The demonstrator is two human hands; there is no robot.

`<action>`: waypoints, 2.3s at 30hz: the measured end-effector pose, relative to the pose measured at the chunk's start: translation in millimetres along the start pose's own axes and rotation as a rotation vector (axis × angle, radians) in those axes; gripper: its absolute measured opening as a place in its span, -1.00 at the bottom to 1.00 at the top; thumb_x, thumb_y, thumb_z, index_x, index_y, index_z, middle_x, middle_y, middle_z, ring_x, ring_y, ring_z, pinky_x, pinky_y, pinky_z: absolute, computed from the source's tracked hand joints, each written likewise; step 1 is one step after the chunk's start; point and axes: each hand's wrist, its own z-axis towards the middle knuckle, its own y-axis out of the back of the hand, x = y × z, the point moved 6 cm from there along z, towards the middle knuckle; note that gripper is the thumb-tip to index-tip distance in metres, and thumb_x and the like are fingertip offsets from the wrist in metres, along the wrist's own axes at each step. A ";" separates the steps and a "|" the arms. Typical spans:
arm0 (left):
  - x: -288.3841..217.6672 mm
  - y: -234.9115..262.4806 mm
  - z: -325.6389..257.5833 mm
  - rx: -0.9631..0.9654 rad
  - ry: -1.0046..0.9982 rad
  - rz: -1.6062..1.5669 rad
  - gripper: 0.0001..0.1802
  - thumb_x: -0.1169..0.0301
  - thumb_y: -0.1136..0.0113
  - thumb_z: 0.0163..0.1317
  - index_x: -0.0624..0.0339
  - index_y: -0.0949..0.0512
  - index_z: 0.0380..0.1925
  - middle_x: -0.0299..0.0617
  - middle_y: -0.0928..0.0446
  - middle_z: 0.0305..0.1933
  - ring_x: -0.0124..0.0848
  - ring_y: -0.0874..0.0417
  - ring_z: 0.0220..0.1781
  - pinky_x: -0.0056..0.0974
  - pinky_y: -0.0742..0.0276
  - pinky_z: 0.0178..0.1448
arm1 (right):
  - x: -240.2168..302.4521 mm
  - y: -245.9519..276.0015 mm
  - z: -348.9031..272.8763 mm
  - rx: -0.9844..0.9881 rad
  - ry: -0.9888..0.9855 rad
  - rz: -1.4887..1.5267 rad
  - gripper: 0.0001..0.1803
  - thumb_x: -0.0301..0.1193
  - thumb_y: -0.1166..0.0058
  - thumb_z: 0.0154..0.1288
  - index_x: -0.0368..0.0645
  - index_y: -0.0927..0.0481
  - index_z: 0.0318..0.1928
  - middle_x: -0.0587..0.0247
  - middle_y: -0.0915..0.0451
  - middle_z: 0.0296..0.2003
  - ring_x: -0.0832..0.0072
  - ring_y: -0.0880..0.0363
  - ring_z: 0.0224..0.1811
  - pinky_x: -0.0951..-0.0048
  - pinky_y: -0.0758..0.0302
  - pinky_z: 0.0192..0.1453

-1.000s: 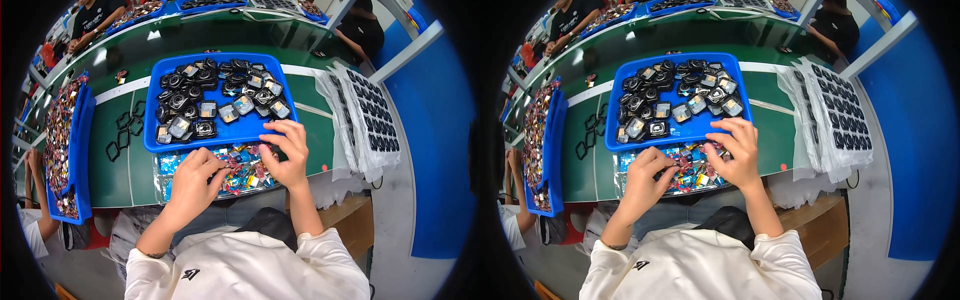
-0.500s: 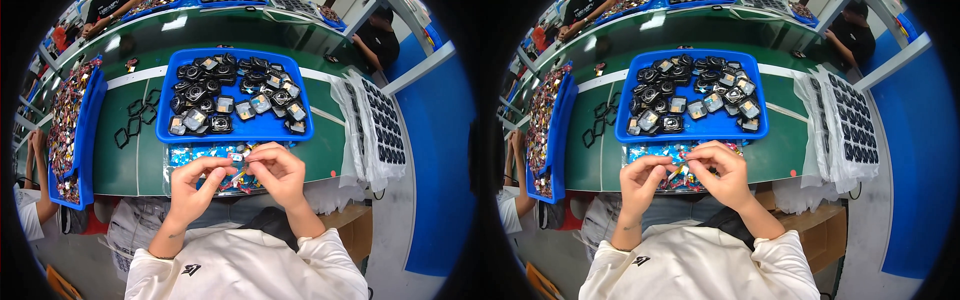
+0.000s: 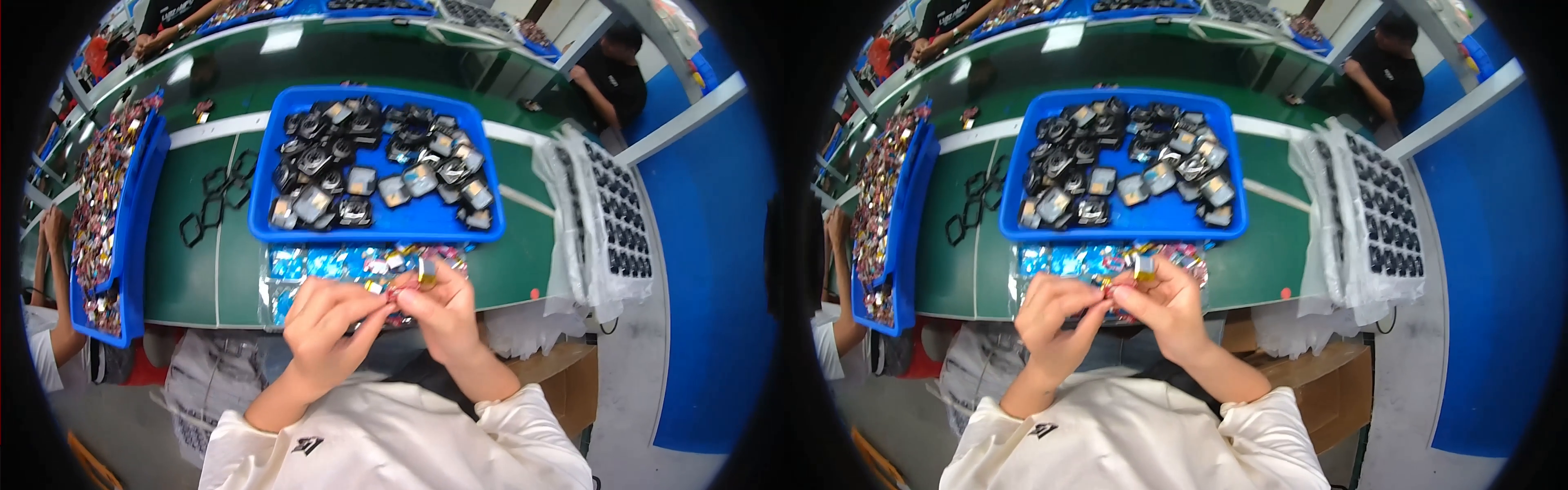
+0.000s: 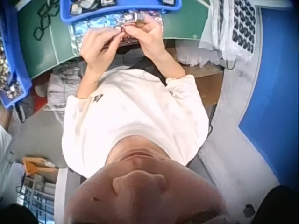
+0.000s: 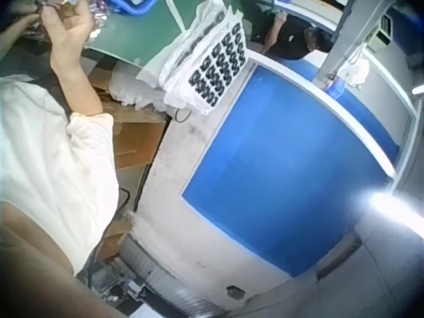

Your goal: Assembling small electronic components onto frames at a production bench.

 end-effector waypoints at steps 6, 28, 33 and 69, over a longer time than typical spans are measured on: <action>9.9 4.6 -8.1 0.004 0.159 -0.004 -0.87 0.61 -0.34 -0.10 0.20 -0.57 -0.54 -0.23 -0.57 -0.51 -0.34 -0.47 -0.48 -0.33 -0.36 -0.34 | -2.5 -1.9 0.7 0.072 0.130 -0.133 -0.85 -0.63 -0.12 0.22 -0.33 -0.53 -0.19 0.13 -0.58 -0.21 0.53 -0.55 -0.19 0.49 -0.52 -0.09; 0.9 4.7 -8.0 0.043 0.043 -0.029 -0.76 0.63 -0.37 -0.18 0.20 -0.62 -0.42 -0.24 -0.60 -0.45 -0.35 -0.51 -0.43 -0.29 -0.40 -0.28 | 3.0 -0.2 -1.8 0.046 0.261 -0.169 -0.78 -0.67 -0.10 0.22 -0.32 -0.47 -0.11 0.21 -0.50 -0.13 0.56 -0.53 -0.13 0.53 -0.49 0.02; 6.5 4.0 -11.0 0.117 0.251 -0.112 -0.80 0.66 -0.28 -0.14 0.24 -0.59 -0.43 -0.21 -0.57 -0.49 -0.35 -0.50 -0.45 -0.35 -0.37 -0.35 | 1.8 -3.0 -1.4 0.140 0.214 -0.314 -0.70 -0.65 -0.15 0.22 -0.38 -0.53 -0.01 0.20 -0.53 -0.14 0.56 -0.52 -0.10 0.54 -0.53 -0.04; 31.6 -14.7 -33.0 0.248 0.862 -0.872 -0.92 0.64 -0.24 0.10 0.31 -0.61 -0.37 -0.26 -0.58 -0.36 -0.60 -0.47 -0.37 -0.50 -0.38 -0.22 | 18.9 -4.6 2.8 0.251 0.422 -0.479 -0.84 -0.68 -0.20 0.07 -0.38 -0.63 -0.27 0.17 -0.63 -0.39 0.48 -0.54 -0.35 0.50 -0.44 -0.22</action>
